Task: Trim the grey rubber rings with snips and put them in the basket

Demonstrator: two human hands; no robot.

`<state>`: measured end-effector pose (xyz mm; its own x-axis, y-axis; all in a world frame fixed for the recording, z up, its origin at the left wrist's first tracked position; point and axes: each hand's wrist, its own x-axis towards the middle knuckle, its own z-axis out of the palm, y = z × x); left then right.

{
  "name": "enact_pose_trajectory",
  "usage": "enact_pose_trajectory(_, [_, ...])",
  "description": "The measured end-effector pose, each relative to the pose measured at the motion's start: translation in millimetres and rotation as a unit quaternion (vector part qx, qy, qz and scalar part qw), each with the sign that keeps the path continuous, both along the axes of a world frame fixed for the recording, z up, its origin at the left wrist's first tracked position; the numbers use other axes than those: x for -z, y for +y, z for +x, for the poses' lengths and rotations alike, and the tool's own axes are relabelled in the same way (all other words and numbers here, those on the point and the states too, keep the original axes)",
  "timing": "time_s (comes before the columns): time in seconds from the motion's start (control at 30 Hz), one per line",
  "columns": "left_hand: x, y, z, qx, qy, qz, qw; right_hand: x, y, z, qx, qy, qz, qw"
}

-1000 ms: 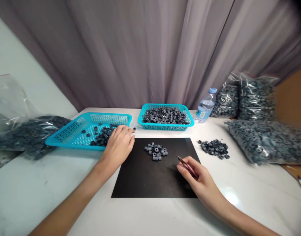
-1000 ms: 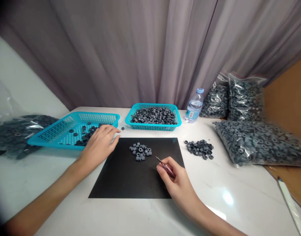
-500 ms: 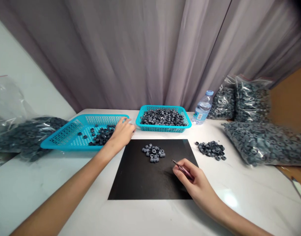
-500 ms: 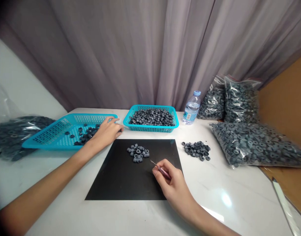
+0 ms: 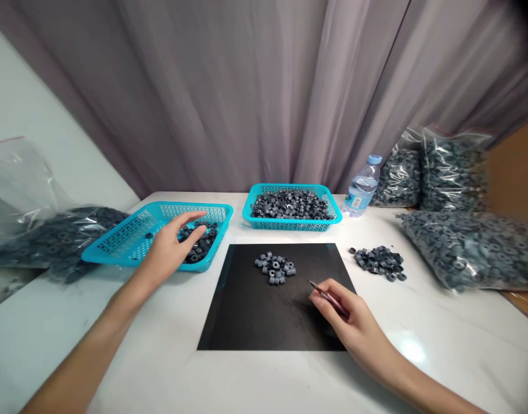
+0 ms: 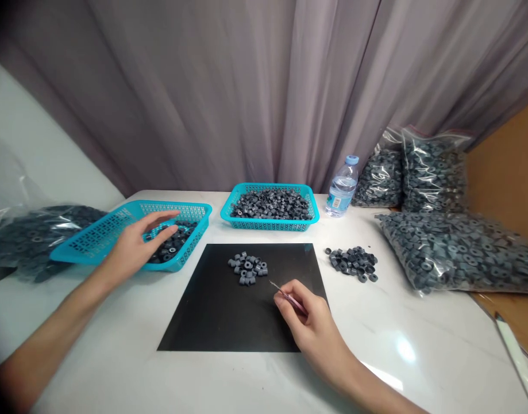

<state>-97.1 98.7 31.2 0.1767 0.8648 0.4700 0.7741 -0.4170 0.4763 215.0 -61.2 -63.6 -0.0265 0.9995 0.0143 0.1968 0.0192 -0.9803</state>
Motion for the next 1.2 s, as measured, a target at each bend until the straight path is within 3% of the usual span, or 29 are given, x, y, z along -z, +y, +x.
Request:
enact_pose_trajectory(0.13, [20.2, -31, 26, 0.098, 0.073, 0.144, 0.982, -1.0, 0, 0, -0.006, -0.018, 0.009, 1.000])
enact_pose_trajectory(0.23, [35.8, -54, 56, 0.186, 0.159, 0.129, 0.961, -1.6, 0, 1, -0.006, -0.036, 0.014, 0.999])
enact_pose_trajectory(0.3, [42.7, -61, 66, 0.193, 0.200, 0.123, 0.953, -2.0, 0, 1, -0.007, -0.048, 0.015, 0.999])
enact_pose_trajectory(0.37, [45.9, -61, 66, 0.152, 0.226, 0.131, 0.953, -2.3, 0, 0, -0.009, -0.057, 0.016, 0.998])
enact_pose_trajectory(0.5, [43.9, -51, 46, -0.006, 0.268, 0.160, 0.950, -2.7, 0, 0, -0.015, -0.058, 0.018, 0.998])
enact_pose_trajectory(0.57, [42.3, -47, 36, -0.055, 0.279, 0.152, 0.946, -2.6, 1, -1, -0.017, -0.055, 0.017, 0.998])
enact_pose_trajectory(0.93, [48.2, -47, 36, -0.084, 0.307, 0.105, 0.942, -4.8, -2, 0, -0.008, -0.054, 0.012, 0.998])
enact_pose_trajectory(1.2, [37.5, -55, 36, -0.126, 0.290, 0.133, 0.939, -3.1, -1, -1, -0.004, -0.067, 0.019, 0.998])
